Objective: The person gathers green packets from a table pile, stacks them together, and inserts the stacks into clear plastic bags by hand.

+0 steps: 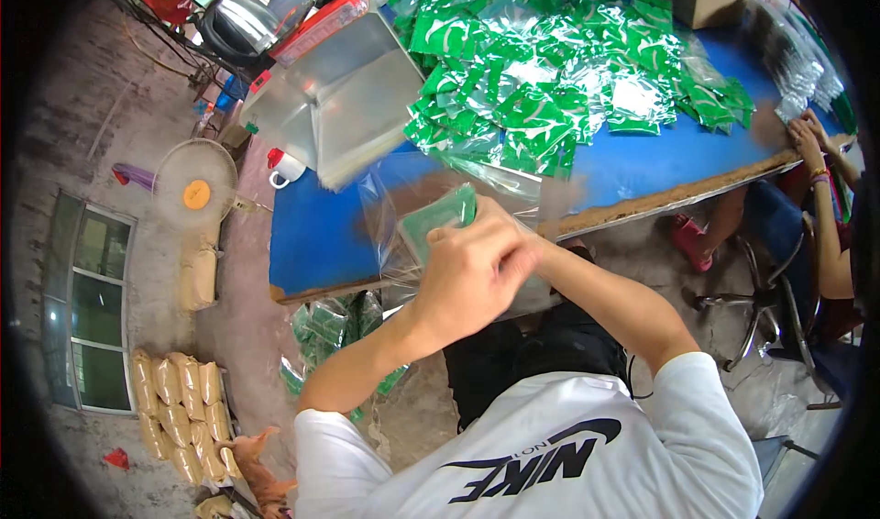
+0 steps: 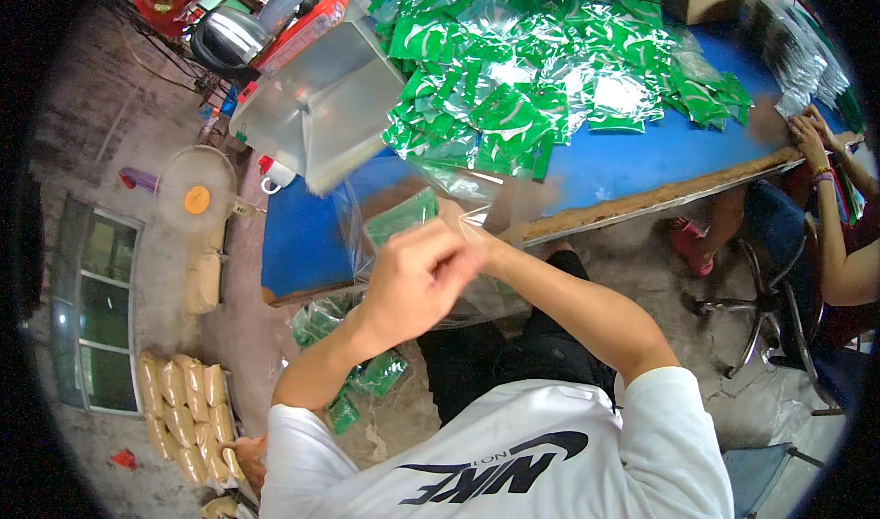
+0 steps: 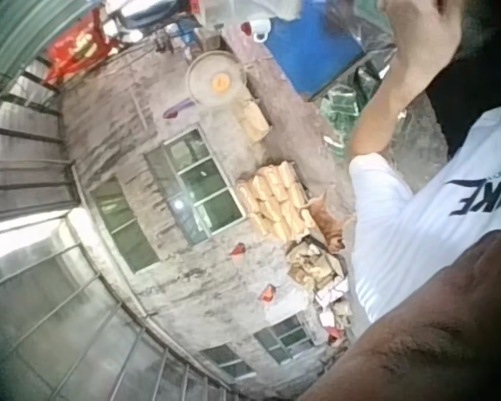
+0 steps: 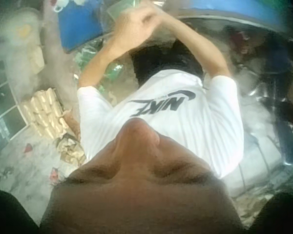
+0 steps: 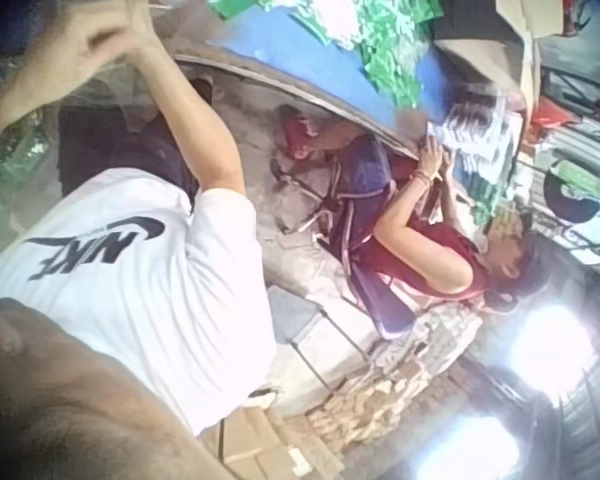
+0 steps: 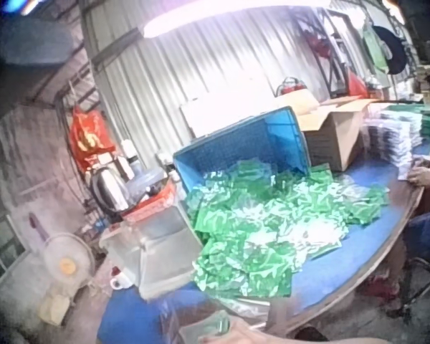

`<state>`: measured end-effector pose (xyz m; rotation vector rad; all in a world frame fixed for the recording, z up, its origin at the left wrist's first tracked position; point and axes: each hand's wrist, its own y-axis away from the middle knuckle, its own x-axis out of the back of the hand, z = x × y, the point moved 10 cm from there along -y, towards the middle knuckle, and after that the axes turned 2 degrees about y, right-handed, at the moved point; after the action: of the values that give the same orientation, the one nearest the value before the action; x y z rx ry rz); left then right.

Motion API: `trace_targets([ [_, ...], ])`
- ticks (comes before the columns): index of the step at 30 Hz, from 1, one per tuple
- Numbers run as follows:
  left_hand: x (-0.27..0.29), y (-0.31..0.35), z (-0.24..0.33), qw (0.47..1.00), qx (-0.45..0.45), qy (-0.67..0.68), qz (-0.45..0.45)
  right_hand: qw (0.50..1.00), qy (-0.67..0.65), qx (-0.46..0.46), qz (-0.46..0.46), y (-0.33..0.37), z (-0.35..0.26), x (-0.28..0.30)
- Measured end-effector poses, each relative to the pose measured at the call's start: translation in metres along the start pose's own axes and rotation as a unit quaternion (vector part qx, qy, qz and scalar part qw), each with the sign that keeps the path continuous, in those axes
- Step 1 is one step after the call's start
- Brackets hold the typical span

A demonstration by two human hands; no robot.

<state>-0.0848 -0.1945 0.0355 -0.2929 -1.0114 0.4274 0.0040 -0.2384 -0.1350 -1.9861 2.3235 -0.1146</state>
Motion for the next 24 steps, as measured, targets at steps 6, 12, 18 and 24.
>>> trace_targets([
  [6,0.073,-0.054,-0.071,0.966,-0.105,-0.217,0.09,0.996,-0.005,-0.087,-0.032,0.019,-0.045,-0.003],
  [12,0.008,-0.037,-0.157,0.934,0.17,-0.035,-0.311,0.993,-0.075,-0.065,-0.065,0.016,-0.046,-0.025],
  [18,0.005,-0.064,-0.117,0.976,0.055,-0.075,-0.195,0.957,0.022,-0.202,-0.206,0.032,-0.051,-0.053],
  [24,0.012,-0.072,-0.09,0.984,0.083,-0.13,-0.093,0.945,-0.048,-0.164,-0.279,0.025,-0.015,-0.073],
])
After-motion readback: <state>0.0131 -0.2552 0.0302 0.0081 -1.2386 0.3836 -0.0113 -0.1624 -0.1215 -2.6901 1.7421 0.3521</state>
